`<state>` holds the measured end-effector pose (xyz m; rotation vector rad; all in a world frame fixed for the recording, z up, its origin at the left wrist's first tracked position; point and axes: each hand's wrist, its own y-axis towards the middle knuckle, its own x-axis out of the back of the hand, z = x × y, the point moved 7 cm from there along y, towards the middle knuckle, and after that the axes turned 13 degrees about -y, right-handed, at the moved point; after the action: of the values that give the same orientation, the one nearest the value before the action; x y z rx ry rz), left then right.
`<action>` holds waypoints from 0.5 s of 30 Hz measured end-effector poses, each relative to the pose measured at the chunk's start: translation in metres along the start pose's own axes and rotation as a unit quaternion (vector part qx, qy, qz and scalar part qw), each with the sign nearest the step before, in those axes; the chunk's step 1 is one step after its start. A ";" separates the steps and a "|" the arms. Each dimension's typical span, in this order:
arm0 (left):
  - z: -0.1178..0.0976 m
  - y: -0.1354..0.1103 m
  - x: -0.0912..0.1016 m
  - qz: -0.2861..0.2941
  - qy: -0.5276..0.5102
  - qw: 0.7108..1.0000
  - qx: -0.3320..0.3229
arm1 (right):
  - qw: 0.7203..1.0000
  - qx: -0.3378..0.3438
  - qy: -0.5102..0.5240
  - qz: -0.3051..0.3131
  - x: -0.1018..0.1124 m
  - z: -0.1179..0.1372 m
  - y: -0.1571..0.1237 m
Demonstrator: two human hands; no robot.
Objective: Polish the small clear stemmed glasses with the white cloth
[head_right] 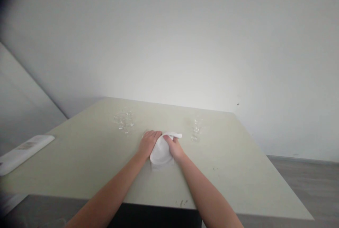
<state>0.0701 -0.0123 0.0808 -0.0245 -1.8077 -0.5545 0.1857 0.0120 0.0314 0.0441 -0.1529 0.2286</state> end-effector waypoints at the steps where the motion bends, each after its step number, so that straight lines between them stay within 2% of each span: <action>1: -0.002 0.000 0.002 -0.006 0.000 1.000 -0.014 | 0.999 -0.036 0.032 -0.003 -0.001 -0.005 0.000; 3: -0.004 -0.001 0.001 -0.001 -0.004 1.000 -0.026 | 0.999 -0.045 0.023 0.013 -0.001 -0.008 -0.001; 7: 0.006 0.001 -0.011 0.044 -0.010 0.999 0.024 | 0.985 0.102 -0.132 0.033 0.004 0.007 -0.001; 9: 0.009 0.002 -0.012 0.045 -0.013 0.998 0.044 | 0.980 0.134 -0.147 0.025 0.005 0.011 -0.001; 10: 0.008 0.003 -0.011 0.033 -0.015 0.999 0.040 | 0.984 0.121 -0.128 0.017 0.006 0.010 0.000; 12: 0.003 0.003 -0.006 0.001 -0.013 1.000 0.007 | 0.998 0.037 -0.048 0.020 0.005 0.002 0.002; 15: -0.006 0.002 -0.003 -0.019 -0.005 0.999 -0.047 | 0.992 -0.092 0.060 0.058 -0.001 -0.013 0.001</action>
<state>0.0773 -0.0122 0.0804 -0.0573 -1.7938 -0.6664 0.1869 0.0134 0.0188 -0.1622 -0.0560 0.3318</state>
